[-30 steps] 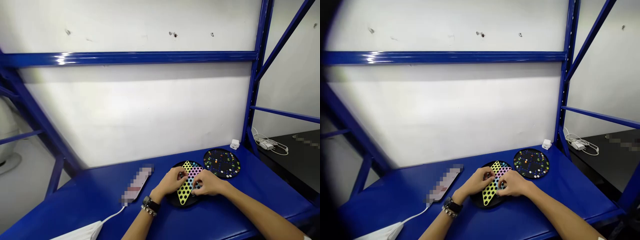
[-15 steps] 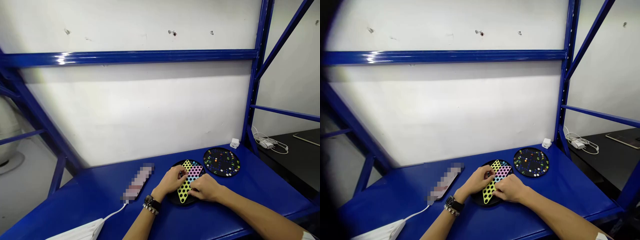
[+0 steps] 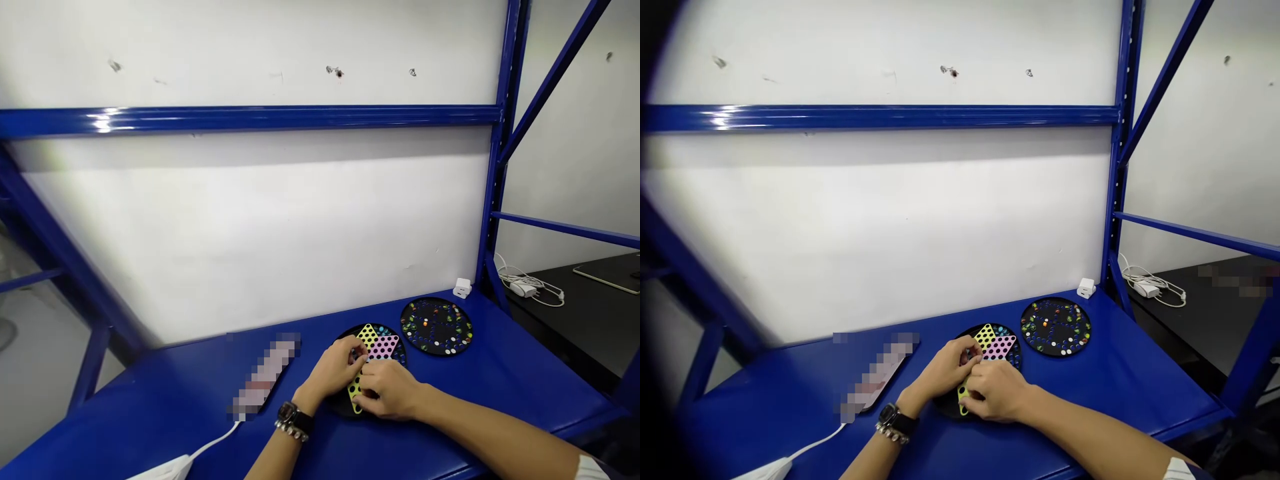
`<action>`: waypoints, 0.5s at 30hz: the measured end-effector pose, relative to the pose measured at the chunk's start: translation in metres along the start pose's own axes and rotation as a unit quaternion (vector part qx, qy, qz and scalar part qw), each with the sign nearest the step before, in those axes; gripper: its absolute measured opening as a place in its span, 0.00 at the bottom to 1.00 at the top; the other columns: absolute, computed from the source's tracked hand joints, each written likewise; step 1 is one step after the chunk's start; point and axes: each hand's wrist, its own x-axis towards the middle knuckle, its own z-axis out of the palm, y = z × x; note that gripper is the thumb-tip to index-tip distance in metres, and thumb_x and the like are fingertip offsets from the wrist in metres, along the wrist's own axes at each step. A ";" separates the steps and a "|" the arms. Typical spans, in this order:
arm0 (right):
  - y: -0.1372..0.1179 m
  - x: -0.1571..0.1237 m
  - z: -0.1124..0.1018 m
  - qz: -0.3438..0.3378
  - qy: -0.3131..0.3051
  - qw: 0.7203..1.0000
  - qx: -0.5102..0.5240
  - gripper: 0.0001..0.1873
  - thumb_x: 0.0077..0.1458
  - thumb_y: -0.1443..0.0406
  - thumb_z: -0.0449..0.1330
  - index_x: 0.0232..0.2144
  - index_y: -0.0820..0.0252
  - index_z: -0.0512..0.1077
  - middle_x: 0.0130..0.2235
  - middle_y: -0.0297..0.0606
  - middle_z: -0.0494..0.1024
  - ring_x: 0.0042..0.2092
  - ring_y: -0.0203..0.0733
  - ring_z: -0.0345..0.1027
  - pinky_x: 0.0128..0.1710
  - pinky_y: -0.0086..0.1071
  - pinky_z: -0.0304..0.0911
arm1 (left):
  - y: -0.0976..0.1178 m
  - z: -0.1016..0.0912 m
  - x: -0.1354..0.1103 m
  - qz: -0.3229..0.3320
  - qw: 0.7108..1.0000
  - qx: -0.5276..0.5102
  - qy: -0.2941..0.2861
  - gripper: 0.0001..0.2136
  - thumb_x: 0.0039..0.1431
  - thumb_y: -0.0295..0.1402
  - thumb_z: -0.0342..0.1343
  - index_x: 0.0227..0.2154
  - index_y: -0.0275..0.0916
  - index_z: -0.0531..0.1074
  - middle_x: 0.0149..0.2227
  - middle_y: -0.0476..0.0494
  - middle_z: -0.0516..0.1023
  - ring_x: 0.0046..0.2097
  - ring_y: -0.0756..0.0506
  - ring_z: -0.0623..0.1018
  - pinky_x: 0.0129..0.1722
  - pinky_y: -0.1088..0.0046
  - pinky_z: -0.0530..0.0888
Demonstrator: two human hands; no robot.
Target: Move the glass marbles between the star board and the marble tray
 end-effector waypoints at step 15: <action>0.146 -0.062 -0.112 0.397 0.072 0.909 -0.102 0.06 0.59 0.64 0.55 0.33 0.58 0.72 0.39 0.39 0.74 0.40 0.41 0.68 0.38 0.32 0.58 | 0.005 -0.003 -0.003 -0.005 1.000 0.018 -0.008 0.08 0.58 0.35 0.49 0.35 0.42 0.73 0.36 0.47 0.78 0.35 0.46 0.74 0.34 0.72 0.67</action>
